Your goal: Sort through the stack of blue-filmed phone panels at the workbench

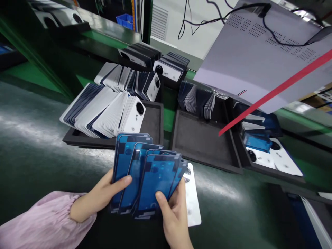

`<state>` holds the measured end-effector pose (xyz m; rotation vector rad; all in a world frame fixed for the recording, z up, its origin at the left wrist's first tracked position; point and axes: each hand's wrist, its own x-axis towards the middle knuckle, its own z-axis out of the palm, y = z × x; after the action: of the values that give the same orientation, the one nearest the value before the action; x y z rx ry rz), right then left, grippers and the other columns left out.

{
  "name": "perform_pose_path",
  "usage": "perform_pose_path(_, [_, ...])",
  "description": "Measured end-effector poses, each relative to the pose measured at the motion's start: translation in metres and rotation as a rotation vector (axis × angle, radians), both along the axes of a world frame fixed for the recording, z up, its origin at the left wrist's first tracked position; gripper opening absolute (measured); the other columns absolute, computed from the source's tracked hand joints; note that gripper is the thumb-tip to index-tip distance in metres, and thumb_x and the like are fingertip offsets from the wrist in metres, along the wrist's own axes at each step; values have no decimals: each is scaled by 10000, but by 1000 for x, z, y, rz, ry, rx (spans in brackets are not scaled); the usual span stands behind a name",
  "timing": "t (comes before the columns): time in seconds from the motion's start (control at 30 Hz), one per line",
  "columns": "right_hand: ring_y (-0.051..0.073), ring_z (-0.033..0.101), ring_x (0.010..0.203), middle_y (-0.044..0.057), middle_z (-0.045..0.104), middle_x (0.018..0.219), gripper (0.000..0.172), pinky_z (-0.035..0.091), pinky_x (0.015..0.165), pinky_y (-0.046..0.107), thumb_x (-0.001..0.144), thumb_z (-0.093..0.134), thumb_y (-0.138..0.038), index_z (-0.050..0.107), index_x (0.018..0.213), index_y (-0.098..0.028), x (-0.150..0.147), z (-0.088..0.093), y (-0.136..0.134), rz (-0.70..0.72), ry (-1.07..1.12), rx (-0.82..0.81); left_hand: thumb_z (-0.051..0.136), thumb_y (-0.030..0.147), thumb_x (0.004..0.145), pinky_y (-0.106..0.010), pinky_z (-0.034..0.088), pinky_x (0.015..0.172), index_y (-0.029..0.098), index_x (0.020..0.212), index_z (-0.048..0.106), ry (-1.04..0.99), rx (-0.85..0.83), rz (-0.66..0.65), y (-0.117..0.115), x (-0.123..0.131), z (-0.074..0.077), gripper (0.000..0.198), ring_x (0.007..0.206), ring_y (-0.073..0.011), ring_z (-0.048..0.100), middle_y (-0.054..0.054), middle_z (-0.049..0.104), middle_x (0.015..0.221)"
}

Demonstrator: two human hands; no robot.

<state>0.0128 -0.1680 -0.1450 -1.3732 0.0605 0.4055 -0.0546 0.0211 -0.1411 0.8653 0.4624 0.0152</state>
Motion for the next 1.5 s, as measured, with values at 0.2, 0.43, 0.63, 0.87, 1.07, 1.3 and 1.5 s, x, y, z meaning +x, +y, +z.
perform_pose_path(0.2, [139, 627, 1075, -39, 686, 1244, 650, 501, 933, 223, 877, 763, -370, 484, 1462, -420, 19, 10, -13, -188, -48, -13, 801, 441, 832, -275, 610, 774, 245, 1078, 787, 16, -83, 13, -1, -2, -3, 315, 934, -251, 752, -2, 819, 943])
perform_pose_path(0.43, [233, 635, 1213, 10, 662, 1354, 717, 564, 934, 345, 847, 750, -441, 444, 1495, -419, 19, 14, -13, -94, 1, 16, 858, 297, 806, -185, 557, 819, 291, 998, 815, -37, 90, 45, -4, 2, 7, 197, 970, -186, 729, 55, 814, 972])
perform_pose_path(0.63, [289, 524, 1327, 48, 608, 1402, 854, 319, 1169, 529, 813, 822, -353, 373, 1538, -391, 1, 2, 1, -55, -19, -70, 782, 482, 829, -354, 589, 898, 230, 1102, 789, -30, -52, -13, -2, 0, -2, 371, 1028, -303, 729, -41, 812, 1041])
perform_pose_path(0.87, [304, 319, 1480, 13, 494, 1525, 791, 216, 1215, 554, 855, 764, -395, 369, 1539, -403, 25, 14, -20, -186, -81, -28, 798, 375, 858, -238, 598, 746, 261, 1028, 793, 66, -77, 78, -3, -2, 1, 205, 909, -219, 753, 14, 816, 940])
perform_pose_path(1.07, [274, 590, 1269, 60, 599, 1440, 856, 511, 1020, 447, 835, 784, -358, 330, 1559, -391, 5, 7, 0, -25, -30, 35, 868, 342, 793, -200, 557, 856, 270, 994, 814, -48, 0, 26, -5, 1, 7, 221, 1021, -210, 724, 32, 815, 962])
perform_pose_path(1.3, [158, 609, 1168, -24, 616, 1401, 751, 490, 1002, 289, 911, 722, -299, 338, 1544, -431, 19, 9, -6, -131, -72, 23, 713, 498, 899, -377, 584, 907, 218, 1188, 746, -6, -78, 0, -5, 0, 4, 404, 1085, -323, 710, -65, 792, 1132])
perform_pose_path(1.5, [268, 597, 1245, 60, 571, 1456, 812, 499, 1033, 461, 874, 741, -354, 316, 1566, -385, 19, 16, -9, -69, -86, 45, 805, 378, 857, -253, 545, 896, 261, 1027, 798, -42, 82, -13, -6, -1, 4, 207, 1011, -226, 710, 9, 806, 997])
